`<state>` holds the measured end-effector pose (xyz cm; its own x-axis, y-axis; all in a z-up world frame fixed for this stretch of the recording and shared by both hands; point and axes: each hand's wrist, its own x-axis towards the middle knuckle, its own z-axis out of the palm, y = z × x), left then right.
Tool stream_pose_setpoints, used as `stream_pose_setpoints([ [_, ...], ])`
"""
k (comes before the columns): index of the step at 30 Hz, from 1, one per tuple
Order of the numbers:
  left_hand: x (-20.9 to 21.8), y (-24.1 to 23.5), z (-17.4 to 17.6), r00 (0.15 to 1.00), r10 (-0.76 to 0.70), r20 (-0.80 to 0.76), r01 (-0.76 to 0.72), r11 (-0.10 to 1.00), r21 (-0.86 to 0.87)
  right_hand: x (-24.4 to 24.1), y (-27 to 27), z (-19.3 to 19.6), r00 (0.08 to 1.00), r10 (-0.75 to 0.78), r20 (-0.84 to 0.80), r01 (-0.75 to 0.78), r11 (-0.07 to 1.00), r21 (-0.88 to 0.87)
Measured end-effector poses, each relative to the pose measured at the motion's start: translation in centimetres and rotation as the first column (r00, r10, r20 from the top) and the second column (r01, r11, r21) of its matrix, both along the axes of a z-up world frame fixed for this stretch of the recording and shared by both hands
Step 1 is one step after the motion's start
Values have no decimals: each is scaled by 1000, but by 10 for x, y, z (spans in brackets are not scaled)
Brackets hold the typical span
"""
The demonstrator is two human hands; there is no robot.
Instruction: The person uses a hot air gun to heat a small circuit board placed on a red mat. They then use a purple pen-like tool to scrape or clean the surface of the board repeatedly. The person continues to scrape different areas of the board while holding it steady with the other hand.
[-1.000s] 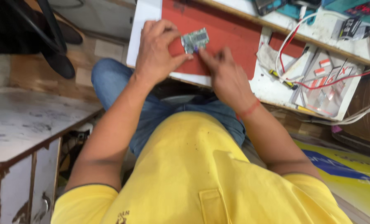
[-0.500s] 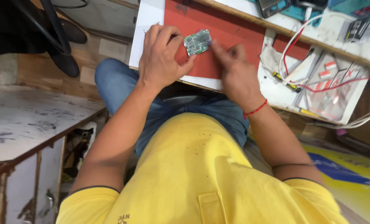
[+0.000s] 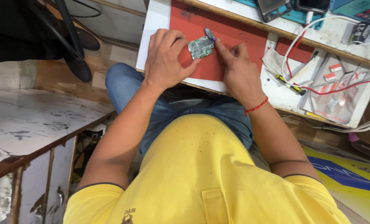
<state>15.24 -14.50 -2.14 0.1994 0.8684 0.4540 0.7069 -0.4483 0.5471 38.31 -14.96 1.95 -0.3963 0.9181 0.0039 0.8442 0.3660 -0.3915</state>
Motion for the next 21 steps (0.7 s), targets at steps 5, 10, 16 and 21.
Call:
stream_pose_setpoints([
  [5,-3,3,4,1000,-8,-7,8,1000,-15,-2,1,-2,998,60,-27,-62,997,-44],
  [10,0,2,5,999,46,-26,-48,997,-58,2,1,-9,995,104,0,-103,992,-67],
  [16,3,-3,3,1000,26,-6,-26,999,-28,8,-4,-10,995,103,5,-103,994,-21],
  [21,4,1,-3,1000,14,4,-14,1000,-27,11,-3,-8,1000,5,12,-5,1000,9],
])
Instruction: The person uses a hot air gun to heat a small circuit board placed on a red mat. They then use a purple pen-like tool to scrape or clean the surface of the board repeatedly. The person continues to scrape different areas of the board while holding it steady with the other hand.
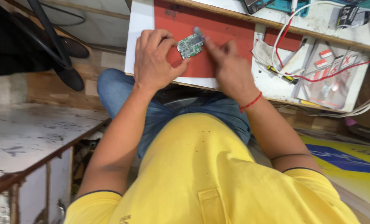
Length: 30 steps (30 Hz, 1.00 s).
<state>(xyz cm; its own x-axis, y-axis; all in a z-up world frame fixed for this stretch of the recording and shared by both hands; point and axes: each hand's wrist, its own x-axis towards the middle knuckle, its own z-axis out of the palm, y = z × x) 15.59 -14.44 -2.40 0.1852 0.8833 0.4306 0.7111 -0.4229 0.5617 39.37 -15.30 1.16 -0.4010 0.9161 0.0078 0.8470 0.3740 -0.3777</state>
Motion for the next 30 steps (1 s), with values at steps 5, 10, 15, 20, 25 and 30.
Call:
stream_pose_setpoints([
  [5,-6,1,0,1000,0,-9,0,1000,-1,-11,-2,7,1000,-4,-23,4,999,-41],
  [10,-7,2,4,1000,4,8,-4,1000,9,-16,4,12,993,109,-52,-113,992,-64],
  [15,-1,2,3,1000,16,20,-16,1000,23,-4,1,4,993,120,-1,-119,991,-52],
  [20,-2,-1,2,1000,9,21,-9,1000,29,-4,-3,-4,999,49,-21,-49,999,2],
  [25,-7,-3,3,1000,12,25,-13,999,41,-12,3,1,998,60,-26,-60,998,-21],
  [30,-6,1,-2,998,31,48,-32,999,11,-20,5,10,995,99,4,-98,990,-98],
])
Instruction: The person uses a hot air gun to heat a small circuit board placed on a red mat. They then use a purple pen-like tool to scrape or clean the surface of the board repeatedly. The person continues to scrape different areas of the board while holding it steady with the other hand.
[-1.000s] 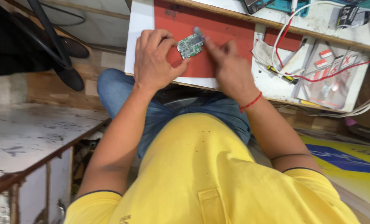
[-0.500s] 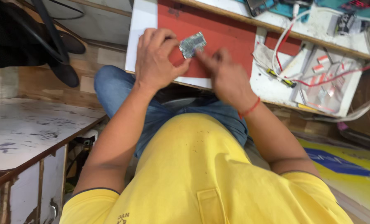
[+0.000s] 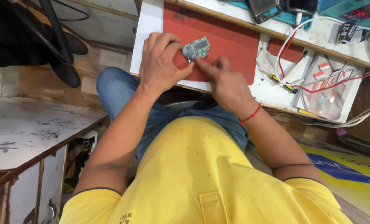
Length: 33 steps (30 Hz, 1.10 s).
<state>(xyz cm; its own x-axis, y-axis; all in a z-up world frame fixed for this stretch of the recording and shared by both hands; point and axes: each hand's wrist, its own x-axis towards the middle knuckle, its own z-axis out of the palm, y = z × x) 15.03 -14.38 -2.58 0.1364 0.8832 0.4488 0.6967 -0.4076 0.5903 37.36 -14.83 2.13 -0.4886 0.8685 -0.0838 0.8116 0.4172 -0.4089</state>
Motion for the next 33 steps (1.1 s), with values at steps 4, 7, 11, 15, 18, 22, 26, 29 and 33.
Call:
stream_pose_setpoints([
  [4,2,0,-5,999,-33,27,34,999,-15,3,-6,1,993,-86,-77,91,994,66],
  [7,-7,2,-4,999,-28,30,28,1000,-7,1,1,-2,998,-32,-48,34,999,32],
  [11,0,1,-8,998,-51,40,51,999,-6,14,-2,-4,999,-38,1,37,999,38],
  [15,-5,1,-8,997,-53,62,54,998,-16,10,-1,-14,993,-121,-9,121,988,93],
  [18,-4,3,-5,998,-31,54,31,1000,3,17,-4,-21,1000,13,6,-13,1000,26],
  [22,-4,1,-3,999,-38,29,38,999,-12,20,-9,-21,997,-73,-19,74,997,36],
  [26,-5,5,-5,999,-31,25,32,999,-6,8,0,-8,998,-53,-32,54,998,38],
  [29,-2,-3,-14,998,-55,1,55,998,15,6,-7,-7,995,-96,-3,96,995,17],
  [33,-5,9,-7,999,-39,10,39,999,10,12,1,-14,994,-109,-12,109,994,8],
])
